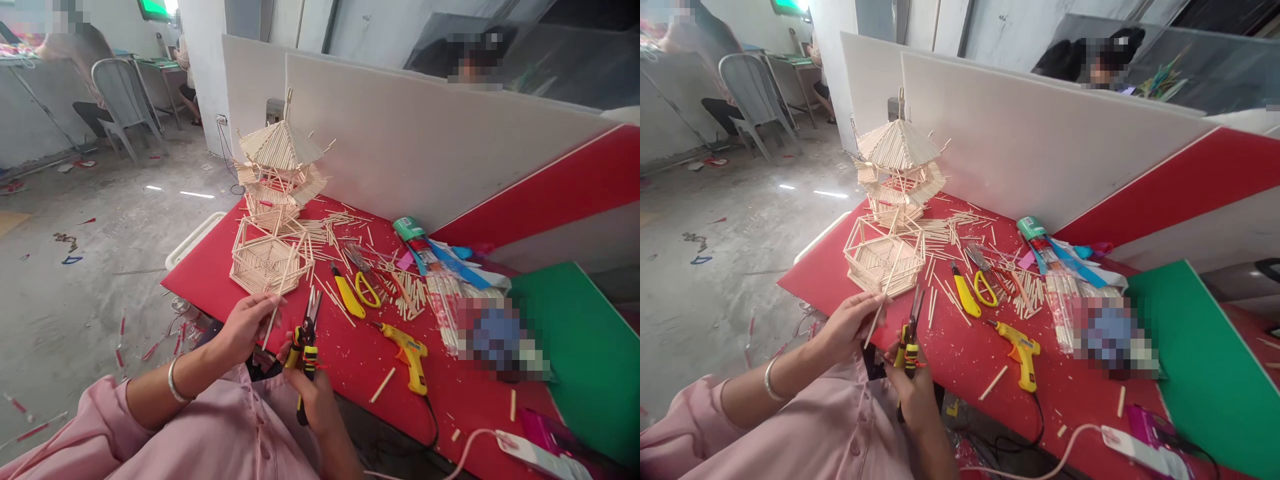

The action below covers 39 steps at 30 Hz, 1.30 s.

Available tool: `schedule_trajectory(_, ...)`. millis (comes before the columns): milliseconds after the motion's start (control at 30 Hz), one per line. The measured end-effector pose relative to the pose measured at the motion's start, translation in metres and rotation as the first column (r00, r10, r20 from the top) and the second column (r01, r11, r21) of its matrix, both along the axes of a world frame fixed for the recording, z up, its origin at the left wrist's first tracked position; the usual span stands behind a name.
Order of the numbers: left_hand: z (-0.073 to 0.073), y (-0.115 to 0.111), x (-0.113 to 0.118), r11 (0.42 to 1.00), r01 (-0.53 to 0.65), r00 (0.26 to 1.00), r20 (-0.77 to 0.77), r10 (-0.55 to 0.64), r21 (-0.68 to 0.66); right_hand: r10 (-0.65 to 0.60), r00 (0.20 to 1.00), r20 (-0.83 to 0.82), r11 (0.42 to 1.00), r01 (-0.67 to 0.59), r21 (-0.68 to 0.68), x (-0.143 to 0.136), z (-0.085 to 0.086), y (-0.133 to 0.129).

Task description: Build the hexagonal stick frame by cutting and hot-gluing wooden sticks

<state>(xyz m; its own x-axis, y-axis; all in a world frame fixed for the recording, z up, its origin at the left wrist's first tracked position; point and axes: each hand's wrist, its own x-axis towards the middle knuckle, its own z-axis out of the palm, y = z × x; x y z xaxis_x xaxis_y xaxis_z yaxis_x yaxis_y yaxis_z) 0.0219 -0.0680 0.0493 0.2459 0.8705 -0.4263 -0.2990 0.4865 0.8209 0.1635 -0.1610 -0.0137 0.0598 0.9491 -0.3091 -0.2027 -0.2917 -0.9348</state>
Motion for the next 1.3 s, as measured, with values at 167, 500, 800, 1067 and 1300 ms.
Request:
schedule_trajectory(167, -0.007, -0.008, -0.001, 0.923, 0.213, 0.956, -0.263, -0.13, 0.32, 0.127, 0.928, 0.351, 0.984, -0.163, 0.073, 0.025, 0.007, -0.01)
schedule_trajectory(500, -0.007, 0.001, 0.008, 0.588, 0.569, 0.775, -0.614, -0.15, 0.575, 0.112, 0.735, 0.668, 0.952, -0.273, 0.14, 0.046, 0.015, -0.01)
schedule_trajectory(800, -0.01, 0.006, 0.008, 0.476, 0.579, 0.775, -0.628, -0.068, 0.662, 0.117, 0.694, 0.71, 0.945, -0.298, 0.135, 0.045, 0.014, -0.01)
schedule_trajectory(1067, -0.016, 0.002, 0.014, 0.432, 0.536, 0.802, -0.598, 0.009, 0.725, 0.112, 0.716, 0.689, 0.973, -0.221, 0.071, 0.041, 0.006, -0.011)
schedule_trajectory(1300, -0.02, 0.004, 0.017, 0.622, 0.548, 0.805, -0.555, -0.211, 0.559, 0.044, 0.71, 0.702, 0.962, -0.22, 0.162, 0.052, 0.004, -0.012)
